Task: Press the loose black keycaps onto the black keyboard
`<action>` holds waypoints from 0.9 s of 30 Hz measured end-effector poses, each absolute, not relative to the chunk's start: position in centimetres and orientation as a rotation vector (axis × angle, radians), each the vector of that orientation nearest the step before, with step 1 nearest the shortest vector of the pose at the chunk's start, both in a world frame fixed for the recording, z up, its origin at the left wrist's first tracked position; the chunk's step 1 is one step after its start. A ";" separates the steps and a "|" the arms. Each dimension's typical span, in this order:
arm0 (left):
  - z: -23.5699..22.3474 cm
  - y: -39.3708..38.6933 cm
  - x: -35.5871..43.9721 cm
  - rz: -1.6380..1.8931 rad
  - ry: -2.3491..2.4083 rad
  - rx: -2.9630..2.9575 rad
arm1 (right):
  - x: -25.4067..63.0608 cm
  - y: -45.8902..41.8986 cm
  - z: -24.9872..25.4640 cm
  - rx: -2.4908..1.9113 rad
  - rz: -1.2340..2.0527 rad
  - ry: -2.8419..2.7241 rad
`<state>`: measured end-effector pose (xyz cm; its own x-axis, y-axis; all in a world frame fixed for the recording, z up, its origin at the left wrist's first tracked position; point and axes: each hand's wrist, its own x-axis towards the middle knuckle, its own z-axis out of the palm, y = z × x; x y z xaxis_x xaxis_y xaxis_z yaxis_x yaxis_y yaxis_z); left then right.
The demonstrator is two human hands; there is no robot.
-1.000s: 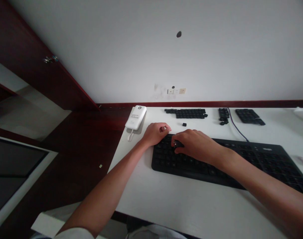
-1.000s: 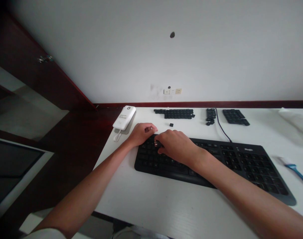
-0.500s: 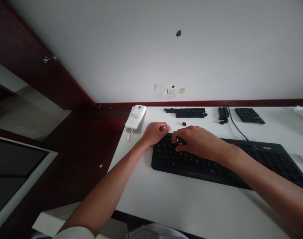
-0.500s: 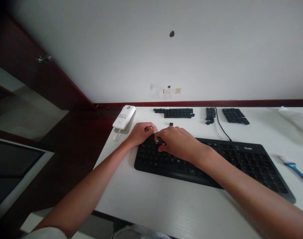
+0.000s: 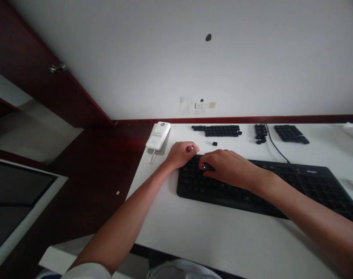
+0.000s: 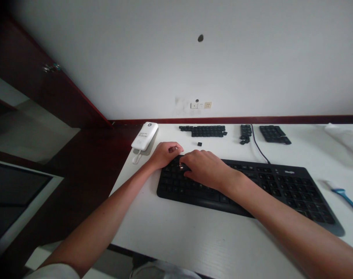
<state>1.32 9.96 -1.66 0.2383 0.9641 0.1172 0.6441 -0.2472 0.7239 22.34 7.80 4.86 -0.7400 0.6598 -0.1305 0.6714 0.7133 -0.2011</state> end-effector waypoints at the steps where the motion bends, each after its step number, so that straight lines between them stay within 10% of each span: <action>1: -1.7 10.0 1.3 0.770 1.464 1.977 | 22.3 7.8 4.8 1.121 -0.361 2.859; 19: -1.4 9.9 1.4 0.742 1.476 1.991 | 22.9 8.0 6.6 1.149 -0.573 3.055; 27: -1.5 9.9 1.4 0.775 1.475 1.997 | 21.3 7.6 6.6 1.076 -2.756 2.513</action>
